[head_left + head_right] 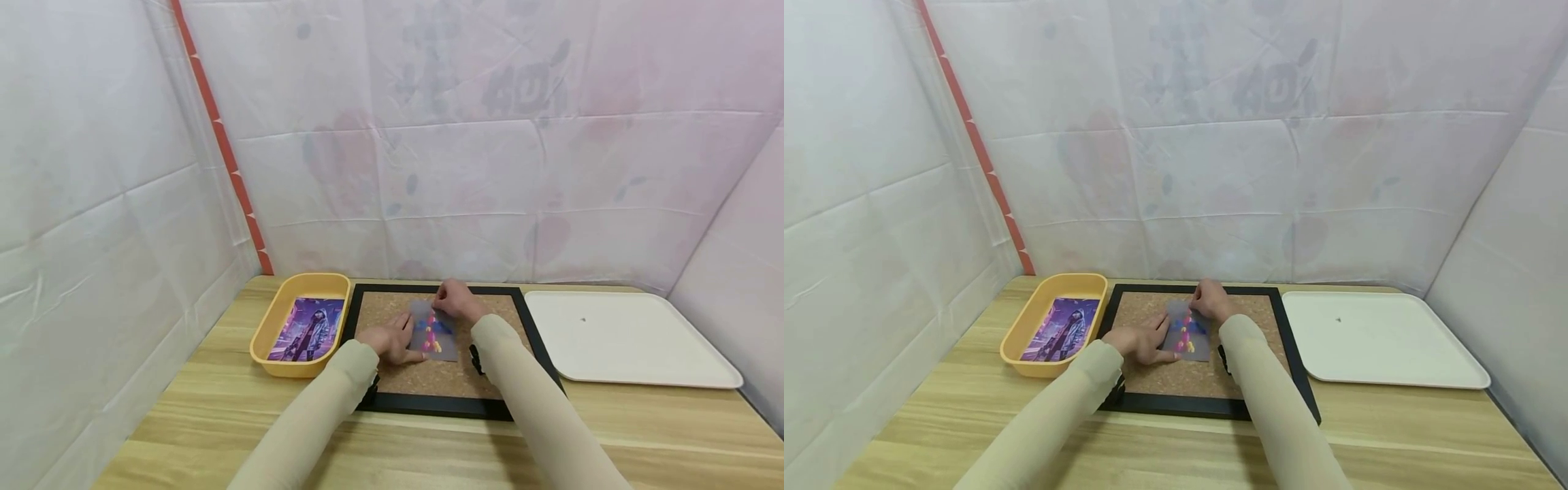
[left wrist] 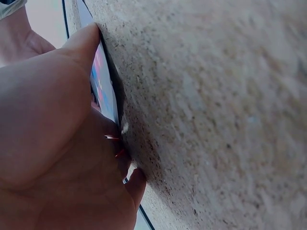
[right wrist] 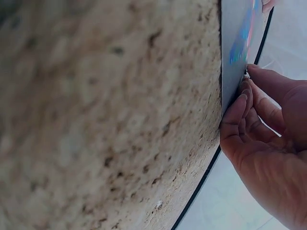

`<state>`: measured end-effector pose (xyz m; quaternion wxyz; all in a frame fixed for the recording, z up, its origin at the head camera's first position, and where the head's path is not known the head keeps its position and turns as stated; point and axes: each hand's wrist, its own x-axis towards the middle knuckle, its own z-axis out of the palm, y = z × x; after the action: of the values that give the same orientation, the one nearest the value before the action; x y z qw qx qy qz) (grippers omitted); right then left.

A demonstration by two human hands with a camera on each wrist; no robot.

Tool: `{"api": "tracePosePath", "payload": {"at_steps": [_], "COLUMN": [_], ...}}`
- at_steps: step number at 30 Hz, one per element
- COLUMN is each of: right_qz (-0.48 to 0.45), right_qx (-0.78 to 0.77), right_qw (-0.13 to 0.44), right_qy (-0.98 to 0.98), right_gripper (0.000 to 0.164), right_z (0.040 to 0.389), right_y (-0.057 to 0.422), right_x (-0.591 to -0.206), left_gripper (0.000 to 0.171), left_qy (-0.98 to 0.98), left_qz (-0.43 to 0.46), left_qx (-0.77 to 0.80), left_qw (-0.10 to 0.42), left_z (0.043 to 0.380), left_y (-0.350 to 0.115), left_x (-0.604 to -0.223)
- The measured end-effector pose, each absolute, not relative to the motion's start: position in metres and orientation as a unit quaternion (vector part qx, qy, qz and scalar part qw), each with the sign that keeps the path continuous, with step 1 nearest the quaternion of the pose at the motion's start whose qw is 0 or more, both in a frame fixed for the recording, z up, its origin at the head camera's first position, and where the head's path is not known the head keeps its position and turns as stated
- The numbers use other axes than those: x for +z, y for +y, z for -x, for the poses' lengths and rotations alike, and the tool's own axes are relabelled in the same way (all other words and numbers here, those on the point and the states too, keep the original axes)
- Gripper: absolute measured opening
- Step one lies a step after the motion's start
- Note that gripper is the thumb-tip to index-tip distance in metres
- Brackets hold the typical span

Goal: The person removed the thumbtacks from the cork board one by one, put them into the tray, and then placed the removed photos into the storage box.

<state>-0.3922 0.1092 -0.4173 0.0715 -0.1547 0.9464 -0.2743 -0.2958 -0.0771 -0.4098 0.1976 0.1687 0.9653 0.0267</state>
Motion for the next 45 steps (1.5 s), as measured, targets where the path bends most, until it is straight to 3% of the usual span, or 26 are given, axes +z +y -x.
{"api": "tracePosePath", "payload": {"at_steps": [36, 45], "right_qz": [0.152, 0.183], "right_qx": [-0.327, -0.379], "right_qw": [0.078, 0.047], "right_qy": [0.930, 0.906], "right_gripper": [0.024, 0.025], "right_z": [0.395, 0.388], "right_y": [0.122, 0.134], "right_x": [-0.420, -0.415], "left_gripper": [0.097, 0.097], "left_qy": [0.965, 0.965], "left_qz": [-0.164, -0.166], "left_qx": [0.023, 0.022], "left_qw": [0.202, 0.200], "left_z": [0.297, 0.295], "left_y": [-0.076, -0.077], "left_x": [-0.409, -0.409]}}
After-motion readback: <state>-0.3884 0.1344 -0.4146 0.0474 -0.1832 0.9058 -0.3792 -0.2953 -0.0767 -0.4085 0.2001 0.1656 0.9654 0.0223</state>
